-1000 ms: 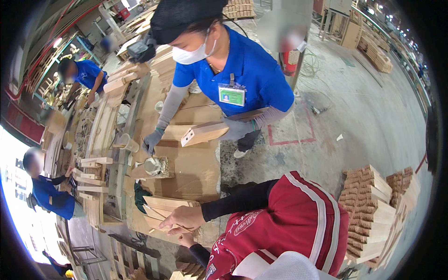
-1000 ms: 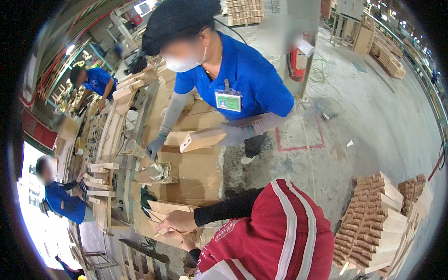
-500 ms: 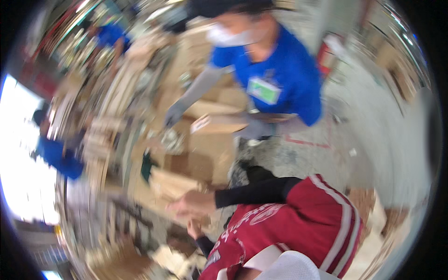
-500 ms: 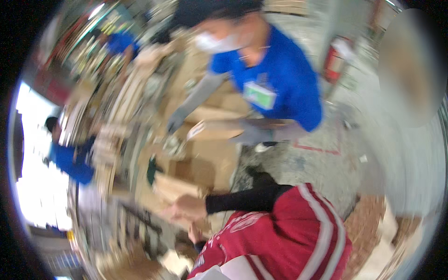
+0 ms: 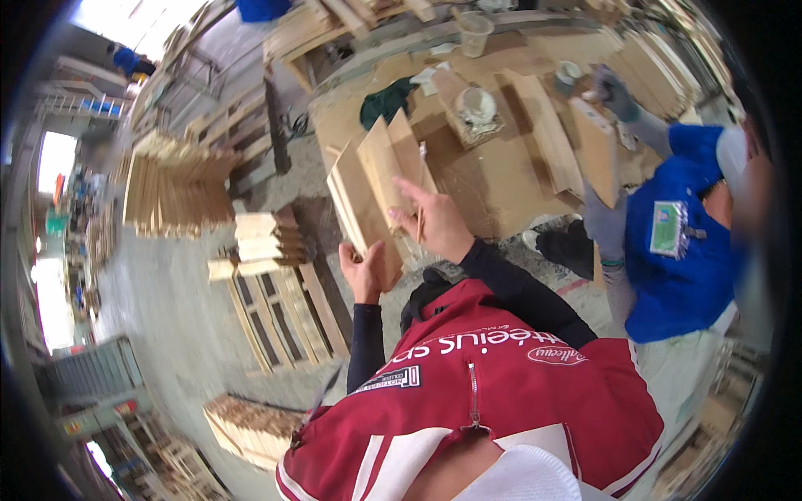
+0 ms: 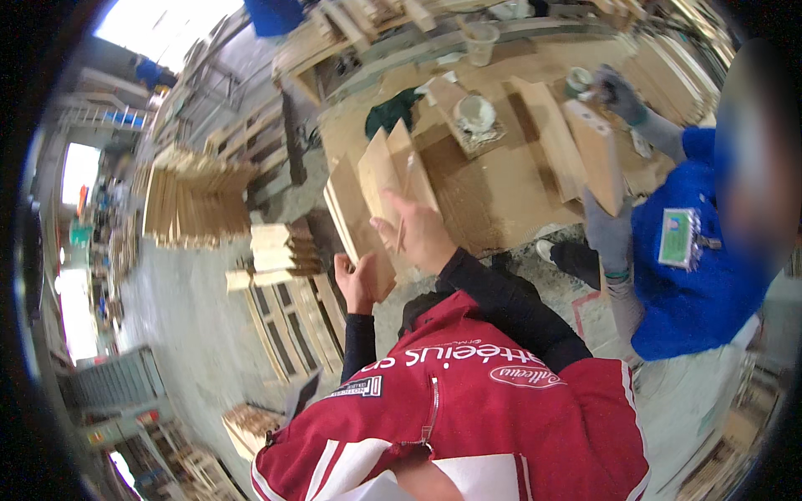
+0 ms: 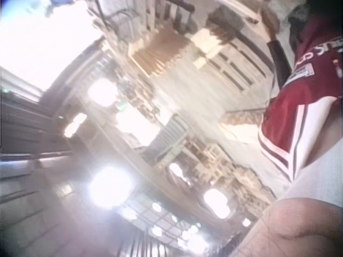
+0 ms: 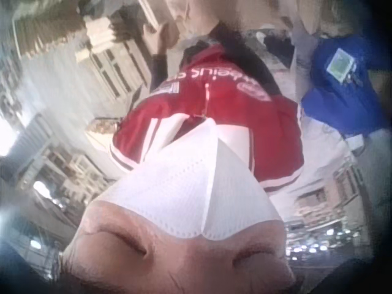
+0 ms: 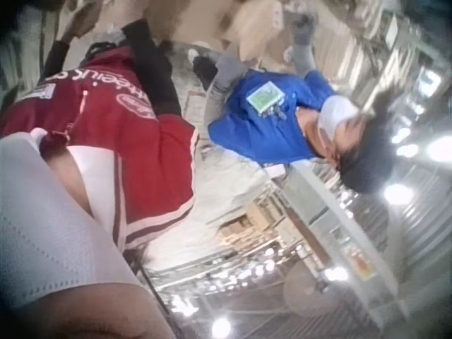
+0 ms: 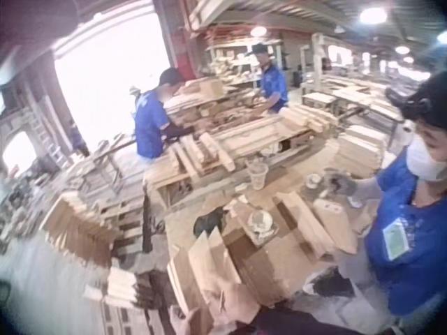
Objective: The person applies glue to the holes of wooden pieces using a brush, then places the pieces on a workbench. The person repeats this process with multiple wooden pieces.
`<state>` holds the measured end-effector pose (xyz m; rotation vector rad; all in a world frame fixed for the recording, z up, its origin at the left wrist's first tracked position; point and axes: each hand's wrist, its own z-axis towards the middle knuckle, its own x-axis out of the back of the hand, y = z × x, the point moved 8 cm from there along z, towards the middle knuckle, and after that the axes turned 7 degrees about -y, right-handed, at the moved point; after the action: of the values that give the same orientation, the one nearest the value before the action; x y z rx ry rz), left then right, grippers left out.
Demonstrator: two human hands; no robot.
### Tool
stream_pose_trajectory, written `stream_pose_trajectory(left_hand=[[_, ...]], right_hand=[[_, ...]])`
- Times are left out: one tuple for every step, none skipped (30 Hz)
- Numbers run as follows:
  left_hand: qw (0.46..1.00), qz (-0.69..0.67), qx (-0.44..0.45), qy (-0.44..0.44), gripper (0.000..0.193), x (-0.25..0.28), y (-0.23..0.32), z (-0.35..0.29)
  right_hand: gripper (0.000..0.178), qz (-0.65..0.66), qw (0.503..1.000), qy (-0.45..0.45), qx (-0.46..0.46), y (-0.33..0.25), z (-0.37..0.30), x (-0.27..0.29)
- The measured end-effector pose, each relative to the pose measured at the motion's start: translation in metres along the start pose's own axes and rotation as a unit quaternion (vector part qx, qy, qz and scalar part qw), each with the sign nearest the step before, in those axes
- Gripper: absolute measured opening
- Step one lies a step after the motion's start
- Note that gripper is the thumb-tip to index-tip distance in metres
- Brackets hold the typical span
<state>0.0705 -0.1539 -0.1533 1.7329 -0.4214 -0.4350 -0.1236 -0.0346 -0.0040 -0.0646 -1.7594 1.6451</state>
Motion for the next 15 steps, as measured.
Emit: stream_pose_trajectory(left_hand=[[1.000,-0.006,-0.018,-0.011,0.040,-0.015,0.021,-0.010],[0.999,-0.010,-0.038,-0.022,0.042,-0.032,0.043,-0.018],[0.998,-0.001,-0.046,-0.036,0.047,-0.049,0.064,-0.026],[0.991,0.046,-0.122,-0.028,0.053,-0.055,0.071,-0.029],[0.985,0.062,-0.156,-0.031,0.055,-0.072,0.083,-0.035],[0.978,0.079,-0.190,-0.036,0.056,-0.087,0.100,-0.044],[0.968,0.139,-0.207,-0.038,0.058,-0.096,0.109,-0.047],[0.953,0.198,-0.224,-0.041,0.060,-0.105,0.116,-0.052],[0.954,0.199,-0.217,-0.051,0.050,-0.111,0.123,-0.056],[0.977,0.094,-0.173,-0.078,0.046,-0.112,0.111,-0.049],[0.986,-0.013,-0.129,-0.105,0.042,-0.115,0.097,-0.037],[0.980,-0.121,-0.085,-0.131,0.038,-0.119,0.086,-0.028],[0.976,-0.117,-0.039,-0.177,0.027,-0.123,0.077,-0.024],[0.973,-0.140,-0.057,-0.175,0.030,-0.125,0.076,-0.021],[0.968,-0.162,-0.075,-0.175,0.033,-0.132,0.085,-0.019]], right_hand=[[0.061,0.025,1.000,0.013,0.011,0.008,0.003,-0.002],[0.063,0.051,0.998,0.028,0.021,0.022,0.006,-0.009],[0.066,0.076,0.996,0.043,0.031,0.031,0.007,-0.014],[0.070,0.108,0.993,0.044,0.035,0.026,0.007,-0.013],[0.074,0.138,0.988,0.051,0.037,0.018,0.007,-0.005],[0.079,0.168,0.983,0.059,0.038,0.015,0.006,0.002],[0.074,0.219,0.972,0.078,0.032,0.025,0.006,0.005],[0.072,0.248,0.964,0.083,0.043,0.031,0.004,0.008],[0.070,0.276,0.956,0.087,0.053,0.030,0.004,0.014],[0.069,0.305,0.946,0.091,0.063,0.029,0.003,0.021],[0.067,0.302,0.950,0.059,0.048,0.030,0.001,0.026],[0.068,0.322,0.945,0.040,0.040,0.032,-0.001,0.026],[0.069,0.341,0.939,0.022,0.032,0.035,-0.003,0.024],[0.070,0.360,0.933,0.003,0.024,0.037,-0.006,0.022],[0.069,0.368,0.930,-0.001,0.023,0.037,-0.008,0.020]])
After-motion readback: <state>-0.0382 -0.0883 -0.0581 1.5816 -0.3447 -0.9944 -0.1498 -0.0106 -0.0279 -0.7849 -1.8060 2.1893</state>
